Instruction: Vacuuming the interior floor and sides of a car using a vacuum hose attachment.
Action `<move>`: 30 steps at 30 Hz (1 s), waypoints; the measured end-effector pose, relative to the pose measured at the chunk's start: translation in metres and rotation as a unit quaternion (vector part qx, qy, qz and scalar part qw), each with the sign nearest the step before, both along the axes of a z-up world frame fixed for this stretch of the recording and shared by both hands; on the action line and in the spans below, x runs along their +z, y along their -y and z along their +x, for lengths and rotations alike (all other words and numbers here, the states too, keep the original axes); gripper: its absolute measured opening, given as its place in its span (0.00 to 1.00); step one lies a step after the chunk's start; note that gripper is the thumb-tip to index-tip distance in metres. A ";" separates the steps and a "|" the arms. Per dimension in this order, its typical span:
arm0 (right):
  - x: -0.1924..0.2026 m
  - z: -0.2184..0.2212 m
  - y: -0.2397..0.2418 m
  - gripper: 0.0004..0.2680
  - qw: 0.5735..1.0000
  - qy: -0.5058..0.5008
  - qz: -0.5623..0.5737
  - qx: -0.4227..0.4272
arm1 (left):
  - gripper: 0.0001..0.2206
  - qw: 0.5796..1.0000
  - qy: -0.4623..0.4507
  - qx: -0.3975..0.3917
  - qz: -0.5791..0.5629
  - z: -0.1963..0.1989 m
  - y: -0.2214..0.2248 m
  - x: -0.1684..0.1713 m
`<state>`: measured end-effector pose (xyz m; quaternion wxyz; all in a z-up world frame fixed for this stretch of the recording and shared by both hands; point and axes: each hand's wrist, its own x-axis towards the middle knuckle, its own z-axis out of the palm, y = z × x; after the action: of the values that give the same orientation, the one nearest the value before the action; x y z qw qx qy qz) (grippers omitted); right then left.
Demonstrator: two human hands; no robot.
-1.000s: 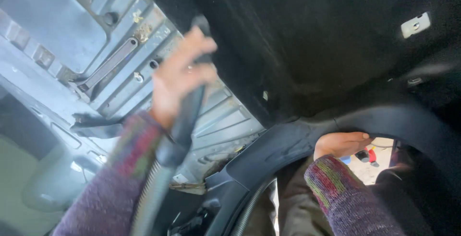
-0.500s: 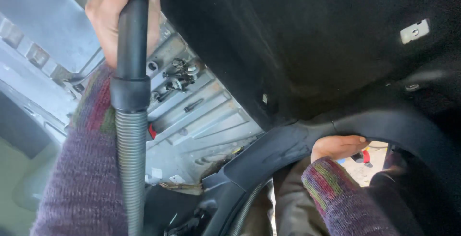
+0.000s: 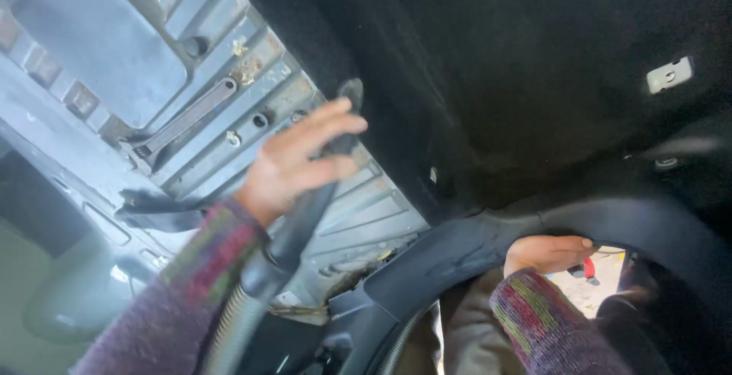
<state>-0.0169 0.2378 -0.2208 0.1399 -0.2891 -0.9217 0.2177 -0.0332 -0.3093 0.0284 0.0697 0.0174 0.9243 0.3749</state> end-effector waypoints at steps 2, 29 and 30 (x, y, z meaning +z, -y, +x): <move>0.000 0.007 -0.007 0.20 1.000 0.009 0.017 0.010 | 0.07 0.992 0.035 0.029 0.119 0.013 0.003 -0.014; -0.014 -0.003 0.010 0.15 0.974 0.065 0.206 0.073 | 0.07 0.989 -0.081 -0.060 0.106 0.013 -0.081 0.009; -0.008 0.000 0.005 0.15 0.971 0.068 0.218 0.071 | 0.06 0.990 -0.066 -0.015 0.126 0.004 -0.069 0.012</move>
<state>-0.0172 0.2327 -0.2289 0.1205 -0.1992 -0.9725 0.0004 -0.0289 -0.2406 0.0408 0.0111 0.0647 0.8719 0.4853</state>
